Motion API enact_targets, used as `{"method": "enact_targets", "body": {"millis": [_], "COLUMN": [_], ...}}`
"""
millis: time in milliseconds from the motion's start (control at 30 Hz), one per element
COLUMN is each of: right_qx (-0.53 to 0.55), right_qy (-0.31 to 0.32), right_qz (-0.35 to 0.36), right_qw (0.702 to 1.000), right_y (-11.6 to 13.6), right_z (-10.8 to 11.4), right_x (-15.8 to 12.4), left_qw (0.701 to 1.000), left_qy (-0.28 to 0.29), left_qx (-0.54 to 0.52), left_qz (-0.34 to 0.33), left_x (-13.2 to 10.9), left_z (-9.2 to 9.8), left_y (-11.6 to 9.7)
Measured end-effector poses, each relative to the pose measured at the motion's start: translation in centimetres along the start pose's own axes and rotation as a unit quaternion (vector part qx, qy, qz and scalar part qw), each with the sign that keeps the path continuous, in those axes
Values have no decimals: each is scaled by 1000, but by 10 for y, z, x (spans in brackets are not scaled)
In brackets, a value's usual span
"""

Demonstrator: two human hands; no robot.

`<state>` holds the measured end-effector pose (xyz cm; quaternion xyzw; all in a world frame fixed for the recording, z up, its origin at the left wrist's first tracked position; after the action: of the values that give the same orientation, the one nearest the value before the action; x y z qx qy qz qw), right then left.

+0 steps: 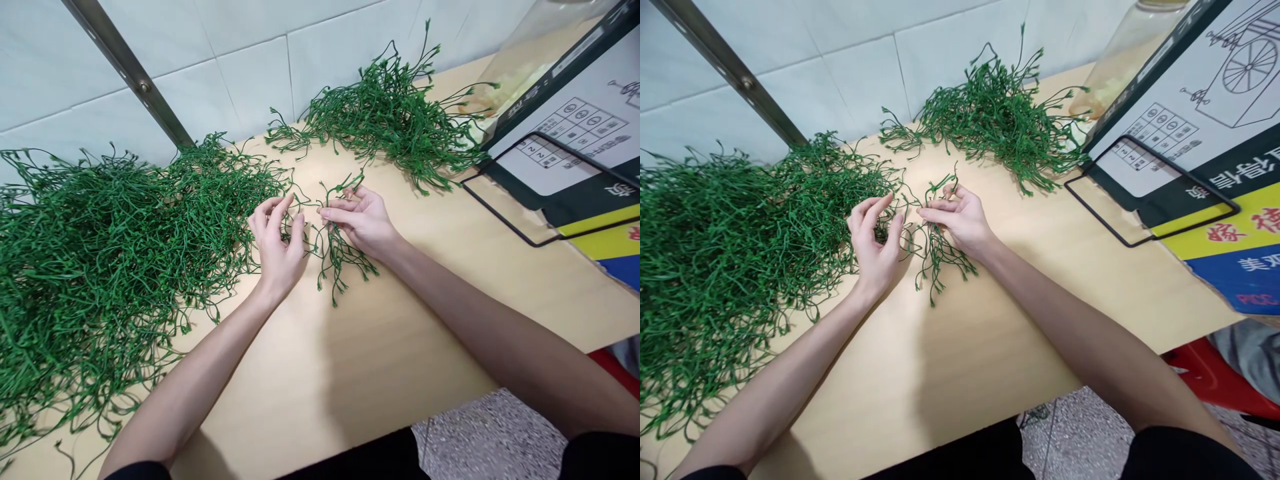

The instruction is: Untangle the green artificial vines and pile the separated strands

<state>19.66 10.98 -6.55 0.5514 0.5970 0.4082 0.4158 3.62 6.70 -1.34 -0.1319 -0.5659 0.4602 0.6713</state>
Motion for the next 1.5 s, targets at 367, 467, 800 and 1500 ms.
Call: {"method": "enact_targets", "body": {"millis": [367, 467, 800, 1500], "right_qx": [3, 1, -11, 41], "right_qy": [-10, -3, 72, 24], "right_qz": [-2, -7, 8, -18], "right_qw": [1000, 1000, 997, 999], "right_y": [0, 1, 1, 2], "right_z": [0, 0, -6, 3], "right_x": [0, 0, -2, 0], "left_qw": [988, 991, 983, 979], "left_qy": [106, 70, 42, 76], "left_qx": [-106, -115, -175, -186], "left_qz": [-33, -16, 40, 36], "left_x": [-4, -2, -5, -5], "left_z": [-15, -11, -12, -18], "left_y": [-11, -6, 9, 7]}}
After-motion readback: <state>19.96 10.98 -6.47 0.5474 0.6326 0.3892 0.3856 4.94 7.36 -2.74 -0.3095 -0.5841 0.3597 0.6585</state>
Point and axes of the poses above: each hand's wrist, its own x-axis towards the middle knuckle, its own z-axis out of the back of the hand, y = z × x, the point moved 7 cm from there along x, towards the middle knuckle, and after that the axes turned 10 degrees about -x, right-handed, at the moved point
